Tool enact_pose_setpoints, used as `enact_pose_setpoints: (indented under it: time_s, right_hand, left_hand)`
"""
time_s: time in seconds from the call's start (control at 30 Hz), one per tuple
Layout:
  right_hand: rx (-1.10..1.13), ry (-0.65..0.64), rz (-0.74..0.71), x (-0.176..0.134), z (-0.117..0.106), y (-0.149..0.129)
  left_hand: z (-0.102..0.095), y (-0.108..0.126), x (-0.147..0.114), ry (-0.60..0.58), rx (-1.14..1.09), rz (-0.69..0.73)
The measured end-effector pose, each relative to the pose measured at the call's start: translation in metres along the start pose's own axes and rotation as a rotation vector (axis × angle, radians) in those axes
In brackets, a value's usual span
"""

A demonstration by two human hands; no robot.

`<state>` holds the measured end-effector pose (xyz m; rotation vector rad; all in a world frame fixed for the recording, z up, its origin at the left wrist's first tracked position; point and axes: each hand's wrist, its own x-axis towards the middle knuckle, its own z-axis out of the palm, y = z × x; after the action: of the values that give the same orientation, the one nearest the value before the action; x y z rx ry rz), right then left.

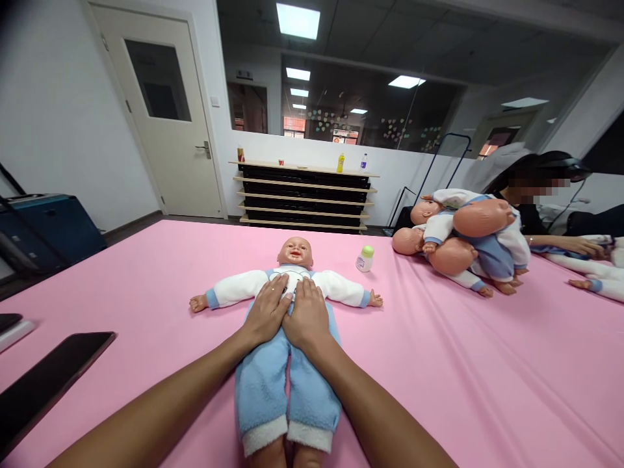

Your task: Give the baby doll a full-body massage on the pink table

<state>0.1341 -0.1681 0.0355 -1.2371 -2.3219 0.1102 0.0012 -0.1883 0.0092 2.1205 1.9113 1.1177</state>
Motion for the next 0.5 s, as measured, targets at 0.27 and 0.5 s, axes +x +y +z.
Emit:
enact_pose_setpoints:
  time_s: [0.27,0.5]
  right_hand:
    - [0.068,-0.038,-0.237,0.003,-0.002,0.0]
    - [-0.036,-0.131,-0.035,0.007,0.001,0.003]
  left_hand:
    - [0.003,-0.003,0.0,0.056,-0.016,-0.103]
    - [-0.009,0.01,-0.006,0.005,0.047,0.067]
